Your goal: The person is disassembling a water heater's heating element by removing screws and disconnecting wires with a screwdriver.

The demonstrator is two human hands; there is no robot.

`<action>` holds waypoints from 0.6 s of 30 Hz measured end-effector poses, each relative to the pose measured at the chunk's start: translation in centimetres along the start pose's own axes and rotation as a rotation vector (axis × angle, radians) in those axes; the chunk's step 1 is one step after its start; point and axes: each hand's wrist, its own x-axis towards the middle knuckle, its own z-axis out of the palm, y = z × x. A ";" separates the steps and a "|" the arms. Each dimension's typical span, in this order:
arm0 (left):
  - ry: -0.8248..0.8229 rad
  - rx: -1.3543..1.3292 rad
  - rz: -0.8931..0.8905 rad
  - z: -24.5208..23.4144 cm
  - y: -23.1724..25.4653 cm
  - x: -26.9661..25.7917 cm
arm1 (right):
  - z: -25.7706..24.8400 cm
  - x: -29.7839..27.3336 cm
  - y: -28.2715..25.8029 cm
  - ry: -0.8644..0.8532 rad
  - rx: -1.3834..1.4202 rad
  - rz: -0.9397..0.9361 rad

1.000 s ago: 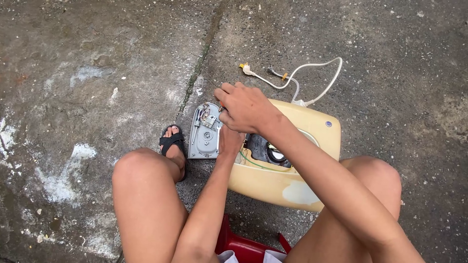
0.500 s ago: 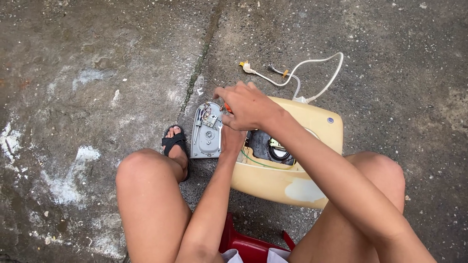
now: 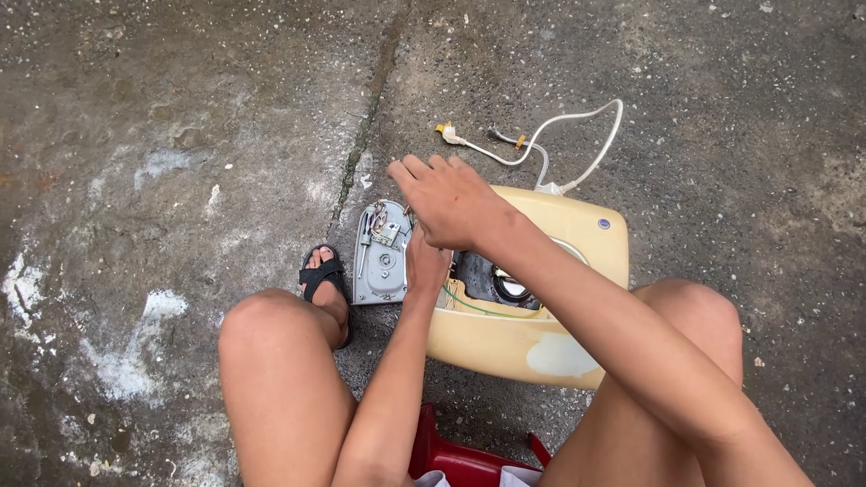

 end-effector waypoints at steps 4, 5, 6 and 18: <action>-0.010 0.007 0.014 0.0 0.2 0.0 | 3.3 0.8 0.8 0.009 -0.018 0.023; -0.014 0.008 0.014 0.0 0.2 0.0 | 3.5 0.4 0.6 0.139 -0.003 0.056; -0.018 0.010 0.014 0.0 0.1 0.1 | 3.6 0.1 0.3 0.270 0.012 0.089; -0.009 0.036 0.004 -0.4 0.3 0.3 | 0.5 -0.2 0.3 0.036 0.041 0.238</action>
